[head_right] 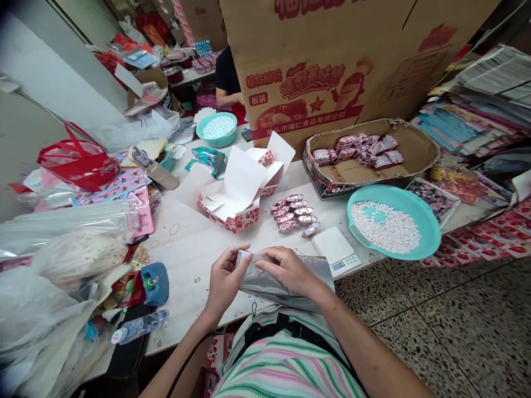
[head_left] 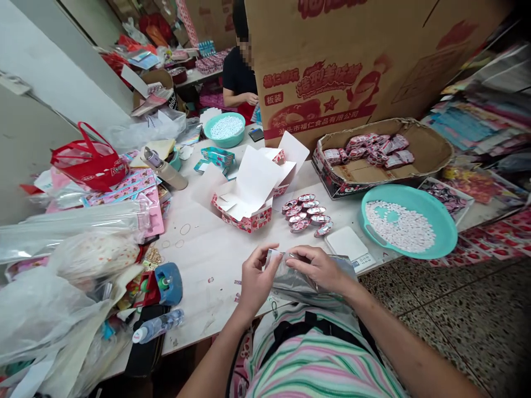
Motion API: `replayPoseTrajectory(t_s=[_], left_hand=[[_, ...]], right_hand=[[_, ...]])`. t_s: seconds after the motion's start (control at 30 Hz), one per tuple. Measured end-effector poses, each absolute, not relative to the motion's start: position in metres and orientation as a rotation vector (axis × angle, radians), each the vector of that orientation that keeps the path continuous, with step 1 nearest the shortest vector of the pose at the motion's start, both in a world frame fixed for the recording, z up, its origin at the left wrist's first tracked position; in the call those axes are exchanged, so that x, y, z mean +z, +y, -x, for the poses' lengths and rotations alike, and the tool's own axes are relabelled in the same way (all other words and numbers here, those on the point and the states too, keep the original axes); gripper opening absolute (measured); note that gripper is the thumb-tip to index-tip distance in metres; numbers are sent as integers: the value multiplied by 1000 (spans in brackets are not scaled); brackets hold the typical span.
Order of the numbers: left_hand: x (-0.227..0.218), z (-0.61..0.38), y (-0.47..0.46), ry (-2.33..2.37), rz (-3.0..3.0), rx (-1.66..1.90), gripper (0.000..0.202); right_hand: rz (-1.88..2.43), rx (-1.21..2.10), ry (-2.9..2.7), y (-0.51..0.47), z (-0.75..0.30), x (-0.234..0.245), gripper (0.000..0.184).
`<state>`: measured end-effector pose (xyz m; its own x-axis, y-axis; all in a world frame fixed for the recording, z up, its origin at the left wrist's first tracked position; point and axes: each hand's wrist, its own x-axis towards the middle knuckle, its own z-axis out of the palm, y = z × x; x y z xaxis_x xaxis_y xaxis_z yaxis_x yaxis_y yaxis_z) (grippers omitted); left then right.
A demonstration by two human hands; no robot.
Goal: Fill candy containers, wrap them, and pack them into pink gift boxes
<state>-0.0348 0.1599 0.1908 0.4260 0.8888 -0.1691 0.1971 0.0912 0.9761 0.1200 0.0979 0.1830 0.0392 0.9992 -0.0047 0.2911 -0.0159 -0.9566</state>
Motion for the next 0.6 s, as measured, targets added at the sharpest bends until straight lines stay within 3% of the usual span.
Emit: replayPoseTrajectory(t_s=[0.1,0.3,0.6], left_hand=[[188,35,165,1080,-1313,722,24],[192,34,162,1122,-1107,724,30],[192,36,159,1151,-1094,752,29]], right_hand=[[1612,753,-1452,99,-115,179,20],[1570,203,-1684,101,-109,177,27],[1525,2,-1746,96,-104,169,38]])
